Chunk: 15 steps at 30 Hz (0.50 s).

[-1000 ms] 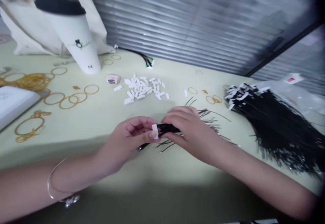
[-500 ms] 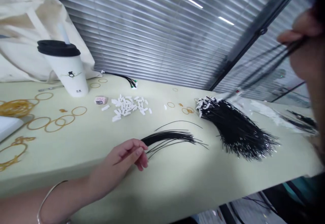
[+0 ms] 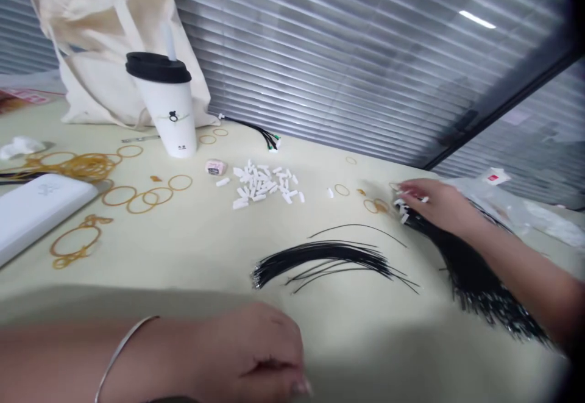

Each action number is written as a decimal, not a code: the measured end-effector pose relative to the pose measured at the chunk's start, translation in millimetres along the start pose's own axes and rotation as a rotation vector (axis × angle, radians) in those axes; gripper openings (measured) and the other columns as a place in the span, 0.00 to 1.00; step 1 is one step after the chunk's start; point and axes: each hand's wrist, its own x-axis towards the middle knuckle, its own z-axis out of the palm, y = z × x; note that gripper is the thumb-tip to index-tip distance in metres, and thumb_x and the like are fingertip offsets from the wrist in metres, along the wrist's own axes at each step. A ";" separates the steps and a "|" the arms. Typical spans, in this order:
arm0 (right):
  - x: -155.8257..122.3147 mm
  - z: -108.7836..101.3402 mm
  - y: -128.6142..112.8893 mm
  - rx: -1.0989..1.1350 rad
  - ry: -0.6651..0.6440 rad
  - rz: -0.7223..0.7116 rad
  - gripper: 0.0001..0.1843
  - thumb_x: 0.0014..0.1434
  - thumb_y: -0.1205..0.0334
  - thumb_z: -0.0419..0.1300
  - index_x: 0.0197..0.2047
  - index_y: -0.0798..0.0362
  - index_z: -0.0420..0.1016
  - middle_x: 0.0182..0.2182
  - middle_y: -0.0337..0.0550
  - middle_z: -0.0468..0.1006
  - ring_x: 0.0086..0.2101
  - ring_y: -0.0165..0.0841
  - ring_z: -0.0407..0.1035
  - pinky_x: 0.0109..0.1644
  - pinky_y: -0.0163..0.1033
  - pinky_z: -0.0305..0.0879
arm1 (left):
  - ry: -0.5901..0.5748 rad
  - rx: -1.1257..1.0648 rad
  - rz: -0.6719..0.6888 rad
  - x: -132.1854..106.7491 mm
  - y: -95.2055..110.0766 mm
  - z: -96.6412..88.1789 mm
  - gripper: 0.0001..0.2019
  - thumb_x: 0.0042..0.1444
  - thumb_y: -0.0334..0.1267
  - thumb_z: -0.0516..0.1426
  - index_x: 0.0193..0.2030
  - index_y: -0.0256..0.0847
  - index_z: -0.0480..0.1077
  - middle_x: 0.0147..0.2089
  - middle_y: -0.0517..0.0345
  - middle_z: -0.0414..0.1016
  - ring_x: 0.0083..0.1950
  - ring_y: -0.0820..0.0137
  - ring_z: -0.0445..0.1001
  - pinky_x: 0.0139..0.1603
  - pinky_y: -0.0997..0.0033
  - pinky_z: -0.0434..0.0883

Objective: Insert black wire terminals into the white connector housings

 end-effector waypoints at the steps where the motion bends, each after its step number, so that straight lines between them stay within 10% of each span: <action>1: 7.8 17.0 -24.8 0.054 -0.060 -0.021 0.18 0.61 0.49 0.50 0.44 0.53 0.71 0.39 0.47 0.73 0.35 0.27 0.66 0.43 0.36 0.62 | 0.007 -0.004 -0.032 0.0 -0.4 1.3 0.11 0.59 0.38 0.48 0.33 0.34 0.67 0.32 0.47 0.73 0.35 0.69 0.71 0.38 0.74 0.68; 8: 57.2 108.5 -138.1 0.235 -0.170 -0.034 0.16 0.57 0.54 0.56 0.36 0.60 0.68 0.34 0.44 0.68 0.34 0.29 0.62 0.43 0.40 0.60 | 0.345 -0.324 -0.322 -4.9 -8.3 14.3 0.24 0.57 0.27 0.46 0.58 0.51 0.47 0.54 0.51 0.61 0.44 0.72 0.68 0.43 0.69 0.68; 15: 15.1 82.1 -168.1 0.662 -0.426 0.021 0.18 0.61 0.50 0.49 0.37 0.59 0.66 0.27 0.39 0.65 0.28 0.24 0.58 0.33 0.32 0.58 | 0.749 -0.604 -0.489 6.8 -16.6 1.1 0.19 0.61 0.43 0.49 0.57 0.43 0.48 0.41 0.56 0.62 0.36 0.75 0.63 0.41 0.71 0.63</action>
